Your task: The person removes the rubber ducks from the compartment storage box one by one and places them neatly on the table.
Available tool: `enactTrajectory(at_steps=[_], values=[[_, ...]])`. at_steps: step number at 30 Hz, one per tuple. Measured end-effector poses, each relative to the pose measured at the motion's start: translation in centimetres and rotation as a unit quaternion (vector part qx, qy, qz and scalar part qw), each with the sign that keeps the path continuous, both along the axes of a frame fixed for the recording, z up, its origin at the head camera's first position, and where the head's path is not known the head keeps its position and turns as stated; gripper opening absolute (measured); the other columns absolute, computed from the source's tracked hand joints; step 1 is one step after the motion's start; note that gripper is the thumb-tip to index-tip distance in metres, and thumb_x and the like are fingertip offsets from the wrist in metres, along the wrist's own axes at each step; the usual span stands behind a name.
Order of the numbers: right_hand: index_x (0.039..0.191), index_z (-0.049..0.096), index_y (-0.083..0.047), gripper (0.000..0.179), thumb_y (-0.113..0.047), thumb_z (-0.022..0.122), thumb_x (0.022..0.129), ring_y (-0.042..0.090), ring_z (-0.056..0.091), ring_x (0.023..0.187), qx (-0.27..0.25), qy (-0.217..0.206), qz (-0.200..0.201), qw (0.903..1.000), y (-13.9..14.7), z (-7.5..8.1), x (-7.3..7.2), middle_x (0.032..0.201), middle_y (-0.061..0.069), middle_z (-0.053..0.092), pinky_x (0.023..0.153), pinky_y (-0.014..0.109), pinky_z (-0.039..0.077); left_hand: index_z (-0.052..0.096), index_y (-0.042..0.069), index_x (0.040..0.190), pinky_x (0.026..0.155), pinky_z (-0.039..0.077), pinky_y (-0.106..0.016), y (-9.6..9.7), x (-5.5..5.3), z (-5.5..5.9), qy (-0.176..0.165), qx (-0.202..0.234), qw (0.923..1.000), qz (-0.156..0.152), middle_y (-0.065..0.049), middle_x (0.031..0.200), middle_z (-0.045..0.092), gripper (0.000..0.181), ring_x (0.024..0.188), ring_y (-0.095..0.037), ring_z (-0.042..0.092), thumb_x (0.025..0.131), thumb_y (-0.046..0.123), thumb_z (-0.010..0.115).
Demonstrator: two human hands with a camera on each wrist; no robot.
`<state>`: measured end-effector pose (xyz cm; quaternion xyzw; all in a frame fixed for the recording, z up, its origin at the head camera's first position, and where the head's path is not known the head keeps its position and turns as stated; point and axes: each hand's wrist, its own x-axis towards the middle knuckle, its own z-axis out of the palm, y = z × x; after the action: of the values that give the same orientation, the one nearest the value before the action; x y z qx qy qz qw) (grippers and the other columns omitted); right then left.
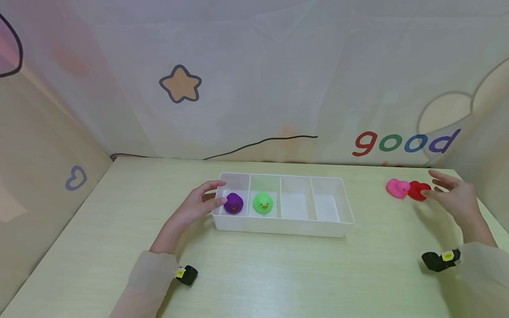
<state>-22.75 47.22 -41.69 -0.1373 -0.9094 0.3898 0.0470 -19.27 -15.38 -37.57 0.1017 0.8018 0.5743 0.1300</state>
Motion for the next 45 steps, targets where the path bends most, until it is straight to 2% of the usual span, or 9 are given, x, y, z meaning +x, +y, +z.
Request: enactTrajectory(at_steps=[8, 14, 20, 21, 23, 26, 30, 36, 45], values=[[0.139, 0.037, -0.033, 0.065, -0.041, 0.065, 0.081, 0.017, 0.043, 0.124, -0.044, 0.027, 0.004, 0.9986, -1.7, 0.6, 0.2, 0.133, -0.007, 0.039, 0.073, 0.010, 0.047, 0.041, 0.013, 0.134, 0.098, 0.036, -0.051, 0.0, -0.1, 0.0, -0.001, -0.005, 1.0000, 0.003, -0.013, 0.142, 0.030, 0.052, 0.128, -0.035, 0.035, 0.087, 0.025, 0.062], [0.138, 0.036, -0.036, 0.066, -0.036, 0.067, 0.080, 0.007, 0.047, 0.118, -0.049, 0.052, 0.034, 0.9968, -5.0, 2.1, 1.2, 0.140, 0.001, 0.038, 0.072, 0.007, 0.045, 0.041, 0.014, 0.134, 0.098, 0.035, -0.052, 0.0, -0.1, -0.1, -0.005, -0.011, 0.9999, 0.005, -0.013, 0.142, 0.030, 0.052, 0.129, -0.035, 0.034, 0.087, 0.025, 0.062], [0.139, 0.039, -0.025, 0.063, -0.026, 0.067, 0.083, 0.014, 0.052, 0.115, -0.047, 0.073, 0.077, 0.9932, -10.0, 5.7, 3.5, 0.134, 0.009, 0.045, 0.071, 0.006, 0.045, 0.040, 0.015, 0.134, 0.099, 0.035, -0.052, 0.0, -0.1, -0.1, -0.009, -0.014, 0.9998, 0.005, -0.012, 0.143, 0.029, 0.053, 0.129, -0.035, 0.034, 0.087, 0.026, 0.061], [0.139, 0.039, -0.022, 0.062, -0.025, 0.066, 0.084, 0.021, 0.049, 0.119, -0.044, 0.073, 0.082, 0.9930, -11.2, 6.6, 4.1, 0.135, 0.012, 0.044, 0.071, 0.006, 0.044, 0.040, 0.015, 0.134, 0.099, 0.034, -0.052, 0.0, -0.1, -0.1, -0.009, -0.014, 0.9998, 0.005, -0.012, 0.143, 0.029, 0.053, 0.129, -0.035, 0.034, 0.087, 0.026, 0.061], [0.139, 0.039, -0.020, 0.061, -0.024, 0.066, 0.084, 0.016, 0.051, 0.116, -0.046, 0.078, 0.090, 0.9918, -12.8, 7.7, 5.0, 0.133, 0.013, 0.045, 0.071, 0.005, 0.044, 0.040, 0.015, 0.134, 0.099, 0.034, -0.053, 0.0, -0.1, 0.0, -0.010, -0.015, 0.9998, 0.006, -0.012, 0.143, 0.029, 0.053, 0.129, -0.035, 0.033, 0.087, 0.026, 0.061], [0.137, 0.042, -0.015, 0.062, -0.019, 0.069, 0.081, -0.008, 0.051, 0.099, -0.064, 0.102, 0.112, 0.9864, -14.8, 8.7, 5.8, 0.121, -0.004, 0.052, 0.070, 0.005, 0.044, 0.040, 0.015, 0.135, 0.099, 0.034, -0.053, 0.0, 0.0, 0.0, -0.011, -0.016, 0.9998, 0.005, -0.011, 0.143, 0.029, 0.053, 0.130, -0.034, 0.033, 0.087, 0.027, 0.061], [0.135, 0.042, -0.004, 0.063, -0.012, 0.071, 0.079, -0.017, 0.047, 0.093, -0.058, 0.132, 0.152, 0.9777, -16.7, 9.3, 6.3, 0.115, -0.015, 0.050, 0.074, 0.005, 0.043, 0.040, 0.015, 0.135, 0.099, 0.034, -0.053, 0.1, -0.1, 0.1, -0.011, -0.015, 0.9998, 0.006, -0.011, 0.143, 0.029, 0.053, 0.130, -0.034, 0.033, 0.087, 0.027, 0.061], [0.134, 0.043, -0.002, 0.062, -0.009, 0.071, 0.079, -0.004, 0.051, 0.106, -0.029, 0.154, 0.178, 0.9716, -18.8, 9.2, 6.5, 0.130, 0.015, 0.047, 0.079, 0.005, 0.040, 0.041, 0.015, 0.134, 0.099, 0.034, -0.052, 0.1, -0.1, 0.0, -0.009, -0.013, 0.9999, 0.004, -0.013, 0.143, 0.028, 0.052, 0.130, -0.035, 0.033, 0.087, 0.026, 0.061], [0.132, 0.044, 0.001, 0.061, -0.001, 0.071, 0.076, 0.001, 0.052, 0.109, -0.049, 0.178, 0.232, 0.9550, -22.1, 9.5, 6.8, 0.130, 0.022, 0.046, 0.080, 0.007, 0.041, 0.041, 0.015, 0.134, 0.099, 0.034, -0.051, 0.1, -0.1, 0.1, -0.010, -0.009, 0.9999, 0.004, -0.012, 0.143, 0.029, 0.052, 0.129, -0.034, 0.033, 0.087, 0.025, 0.062]])
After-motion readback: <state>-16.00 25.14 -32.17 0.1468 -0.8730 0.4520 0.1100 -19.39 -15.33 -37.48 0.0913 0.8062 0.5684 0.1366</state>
